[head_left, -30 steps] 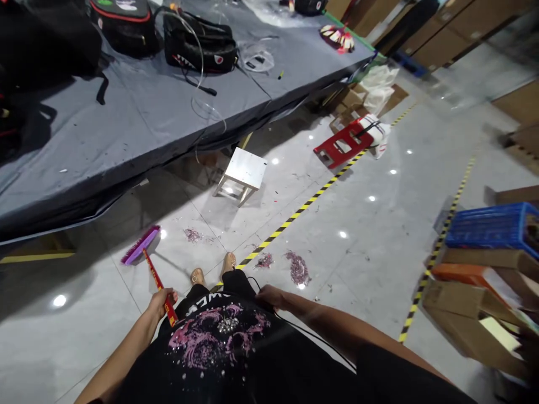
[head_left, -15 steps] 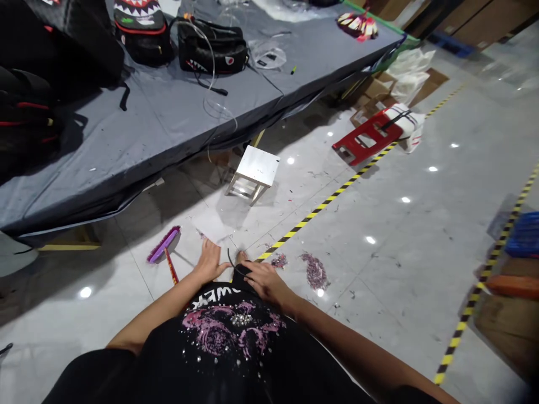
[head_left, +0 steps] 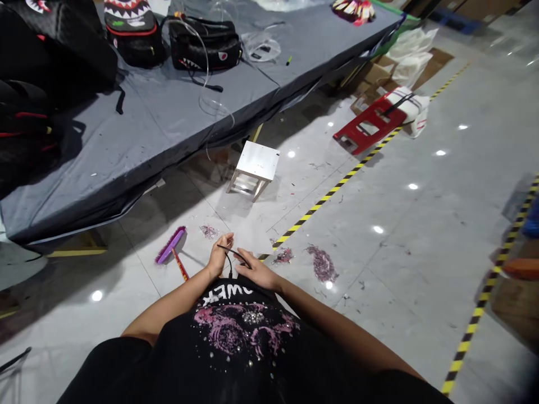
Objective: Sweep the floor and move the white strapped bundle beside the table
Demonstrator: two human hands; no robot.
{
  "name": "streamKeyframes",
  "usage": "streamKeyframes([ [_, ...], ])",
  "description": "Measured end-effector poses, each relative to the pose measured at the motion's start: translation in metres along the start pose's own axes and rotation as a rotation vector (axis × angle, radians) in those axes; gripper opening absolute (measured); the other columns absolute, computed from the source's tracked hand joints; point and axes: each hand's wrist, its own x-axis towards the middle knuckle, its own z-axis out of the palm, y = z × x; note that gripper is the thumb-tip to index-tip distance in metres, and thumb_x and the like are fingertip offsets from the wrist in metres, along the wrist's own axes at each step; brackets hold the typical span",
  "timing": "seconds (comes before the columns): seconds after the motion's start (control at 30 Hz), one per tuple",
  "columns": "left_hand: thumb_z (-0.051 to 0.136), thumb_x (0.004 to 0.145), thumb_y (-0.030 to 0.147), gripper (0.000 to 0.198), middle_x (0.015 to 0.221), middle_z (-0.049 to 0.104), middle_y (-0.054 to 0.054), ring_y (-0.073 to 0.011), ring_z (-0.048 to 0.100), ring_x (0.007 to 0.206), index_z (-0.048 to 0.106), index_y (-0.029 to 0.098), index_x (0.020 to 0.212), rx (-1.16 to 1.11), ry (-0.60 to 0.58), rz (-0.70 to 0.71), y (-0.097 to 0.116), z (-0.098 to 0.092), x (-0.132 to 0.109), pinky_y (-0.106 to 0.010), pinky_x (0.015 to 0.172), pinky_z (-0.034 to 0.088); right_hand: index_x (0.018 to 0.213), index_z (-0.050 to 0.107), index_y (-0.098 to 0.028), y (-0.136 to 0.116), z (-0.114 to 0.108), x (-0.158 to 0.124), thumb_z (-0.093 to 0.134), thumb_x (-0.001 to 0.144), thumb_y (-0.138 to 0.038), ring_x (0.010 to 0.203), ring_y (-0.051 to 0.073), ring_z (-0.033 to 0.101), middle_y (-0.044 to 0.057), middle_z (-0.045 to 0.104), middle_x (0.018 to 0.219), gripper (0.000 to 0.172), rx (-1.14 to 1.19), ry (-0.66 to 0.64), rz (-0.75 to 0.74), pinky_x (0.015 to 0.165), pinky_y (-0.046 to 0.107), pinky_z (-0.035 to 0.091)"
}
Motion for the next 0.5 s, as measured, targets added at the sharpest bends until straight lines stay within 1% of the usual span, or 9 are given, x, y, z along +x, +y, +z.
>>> streamKeyframes([
  [0.07,0.058,0.078,0.078,0.074,0.128,0.066,-0.017,-0.0269,0.059,0.123,0.069,0.015,0.116,-0.068,0.013,-0.005,0.000,0.002,0.002,-0.042,0.112,0.042,0.147,0.040,-0.018,-0.008,0.015,0.019,0.069,0.081,-0.045,0.139,0.025,0.047,0.017,0.055,0.143,0.077,0.115,-0.005,-0.004,0.116,0.042,0.038],
  [0.1,0.058,0.078,0.078,0.075,0.129,0.065,-0.017,-0.0268,0.059,0.124,0.069,0.014,0.116,-0.099,0.026,-0.007,0.001,0.003,0.003,-0.041,0.114,0.041,0.146,0.039,-0.017,-0.011,0.021,0.025,0.072,0.078,-0.045,0.132,0.025,0.053,0.016,0.060,0.135,0.080,0.166,0.006,0.005,0.113,0.042,0.040],
  [0.17,0.058,0.080,0.076,0.074,0.132,0.064,-0.018,-0.0267,0.057,0.127,0.067,0.014,0.119,-0.139,0.059,-0.005,0.003,0.002,0.003,-0.041,0.115,0.039,0.141,0.040,-0.017,-0.015,0.026,0.026,0.072,0.075,-0.048,0.107,0.023,0.065,0.010,0.069,0.108,0.079,0.286,0.005,0.050,0.099,0.041,0.049],
  [0.2,0.057,0.082,0.074,0.072,0.133,0.063,-0.017,-0.0267,0.056,0.128,0.067,0.014,0.121,-0.116,0.062,0.008,0.005,0.002,0.001,-0.041,0.116,0.038,0.137,0.042,-0.017,-0.017,0.024,0.023,0.071,0.075,-0.051,0.092,0.021,0.067,0.006,0.069,0.093,0.076,0.350,-0.019,0.084,0.091,0.038,0.051],
  [0.27,0.061,0.083,0.068,0.067,0.136,0.061,-0.016,-0.0271,0.052,0.132,0.067,0.016,0.124,-0.022,0.031,0.040,0.009,0.000,-0.005,-0.042,0.118,0.035,0.127,0.047,-0.016,-0.019,0.011,0.009,0.070,0.074,-0.058,0.065,0.015,0.062,-0.004,0.061,0.069,0.072,0.454,-0.074,0.158,0.077,0.034,0.052],
  [0.33,0.077,0.075,0.056,0.064,0.140,0.057,-0.014,-0.0285,0.048,0.136,0.067,0.019,0.125,0.083,-0.089,0.050,0.014,-0.002,-0.013,-0.042,0.120,0.033,0.123,0.050,-0.016,-0.019,-0.012,-0.010,0.067,0.074,-0.066,0.047,0.010,0.046,-0.011,0.045,0.056,0.071,0.517,-0.066,0.220,0.062,0.029,0.048],
  [0.4,0.090,0.062,0.041,0.071,0.143,0.054,-0.013,-0.0303,0.044,0.139,0.067,0.021,0.126,0.172,-0.250,0.017,0.018,-0.005,-0.019,-0.044,0.120,0.032,0.120,0.055,-0.017,-0.012,-0.038,-0.032,0.055,0.081,-0.069,0.040,0.008,0.031,-0.012,0.033,0.053,0.064,0.465,0.090,0.269,0.048,0.026,0.038],
  [0.47,0.093,0.058,0.033,0.074,0.143,0.052,-0.013,-0.0318,0.044,0.140,0.067,0.021,0.126,0.253,-0.341,-0.051,0.020,-0.009,-0.022,-0.047,0.120,0.033,0.111,0.062,-0.019,0.008,-0.059,-0.058,0.041,0.089,-0.063,0.043,0.011,0.035,-0.007,0.038,0.055,0.054,0.197,0.338,0.294,0.046,0.026,0.034],
  [0.5,0.093,0.059,0.032,0.071,0.142,0.053,-0.014,-0.0324,0.045,0.138,0.068,0.019,0.124,0.278,-0.328,-0.091,0.021,-0.011,-0.021,-0.048,0.119,0.034,0.106,0.065,-0.019,0.023,-0.063,-0.072,0.037,0.090,-0.059,0.047,0.013,0.042,-0.003,0.043,0.057,0.051,-0.004,0.442,0.303,0.048,0.027,0.037],
])
